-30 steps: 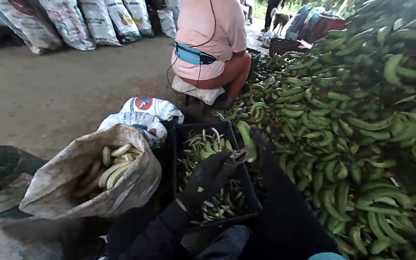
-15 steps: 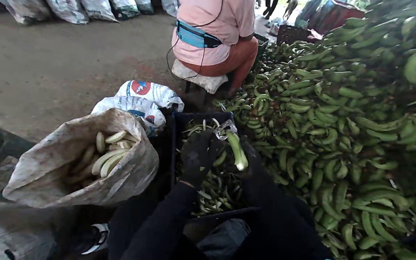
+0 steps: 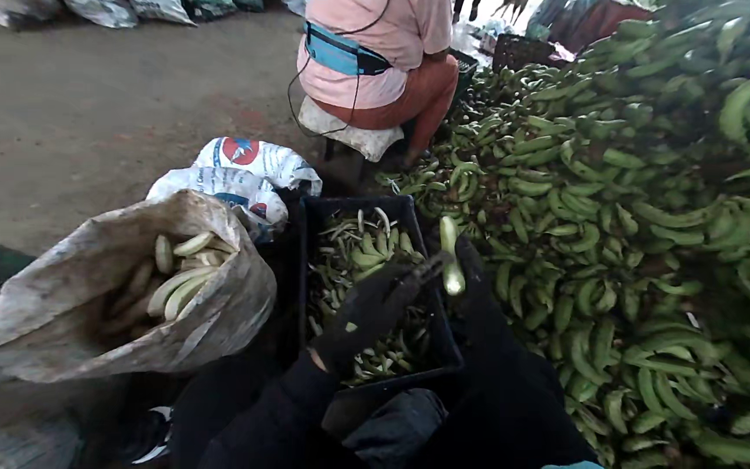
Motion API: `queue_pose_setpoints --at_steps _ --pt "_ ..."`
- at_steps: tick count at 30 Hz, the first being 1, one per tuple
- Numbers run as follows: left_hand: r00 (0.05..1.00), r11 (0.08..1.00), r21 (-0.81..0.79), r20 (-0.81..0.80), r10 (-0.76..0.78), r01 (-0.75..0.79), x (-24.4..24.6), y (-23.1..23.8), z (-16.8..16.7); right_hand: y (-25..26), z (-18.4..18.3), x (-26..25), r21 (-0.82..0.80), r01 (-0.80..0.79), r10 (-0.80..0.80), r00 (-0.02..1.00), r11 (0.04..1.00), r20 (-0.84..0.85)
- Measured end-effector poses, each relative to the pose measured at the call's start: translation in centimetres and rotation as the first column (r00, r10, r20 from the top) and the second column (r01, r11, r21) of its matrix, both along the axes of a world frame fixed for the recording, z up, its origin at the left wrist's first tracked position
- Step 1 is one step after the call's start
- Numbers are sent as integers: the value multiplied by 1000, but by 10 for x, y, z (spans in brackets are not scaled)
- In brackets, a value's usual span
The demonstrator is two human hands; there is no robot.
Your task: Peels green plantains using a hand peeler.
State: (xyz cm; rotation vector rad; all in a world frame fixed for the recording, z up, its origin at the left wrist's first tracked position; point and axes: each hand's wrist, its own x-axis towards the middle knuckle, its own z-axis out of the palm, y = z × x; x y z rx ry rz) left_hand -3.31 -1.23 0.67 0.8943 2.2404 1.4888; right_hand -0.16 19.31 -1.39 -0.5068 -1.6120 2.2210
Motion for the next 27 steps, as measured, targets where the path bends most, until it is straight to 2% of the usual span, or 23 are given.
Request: queue_pose_setpoints --at_steps 2,3,5,7,8,9,10,13,16,19,21,24,25,27 --pt "999 998 34 8 -53 53 12 4 -4 -4 4 2 82 36 -38 999 996 11" --pt "998 998 31 -5 -62 62 13 4 -6 -5 2 1 68 11 -11 1000 998 -14" --pt "997 999 -43 -82 -12 9 5 3 -11 -7 -10 -1 -57 -93 90 994 994 -57" --pt "952 980 -79 -265 156 -183 -11 2 -27 -14 -27 1 -229 -259 246 966 938 -85" --pt "896 952 -60 -359 261 -302 -22 0 -36 -19 -32 2 -313 -328 309 945 891 -110" --pt "858 919 -47 -380 346 -391 -33 -5 -40 -22 -35 4 -359 -398 374 917 844 -136" --pt "846 890 -43 -335 414 -453 -42 -11 -38 -24 -35 4 -364 -433 413 900 824 -137" --pt "844 878 59 -254 473 -475 -44 -20 -28 -20 -22 2 -237 -333 324 943 913 -79" --pt "947 952 61 -98 305 -300 -9 -9 -8 -19 3 -4 -49 -74 71 996 996 -59" --pt "989 986 74 -4 149 -148 23 5 -4 -21 15 -6 252 169 -163 986 953 -44" --pt "992 986 117 -13 124 -122 34 10 -7 -21 15 -9 357 244 -238 969 902 -63" --pt "987 985 95 -55 149 -143 31 10 -10 -22 14 -9 430 215 -191 977 877 -99" --pt "984 986 51 -73 160 -156 25 9 -10 -22 12 -6 426 137 -114 990 894 -81" --pt "970 976 -27 -124 210 -215 6 5 -16 -23 0 -4 283 -88 93 996 955 -3"
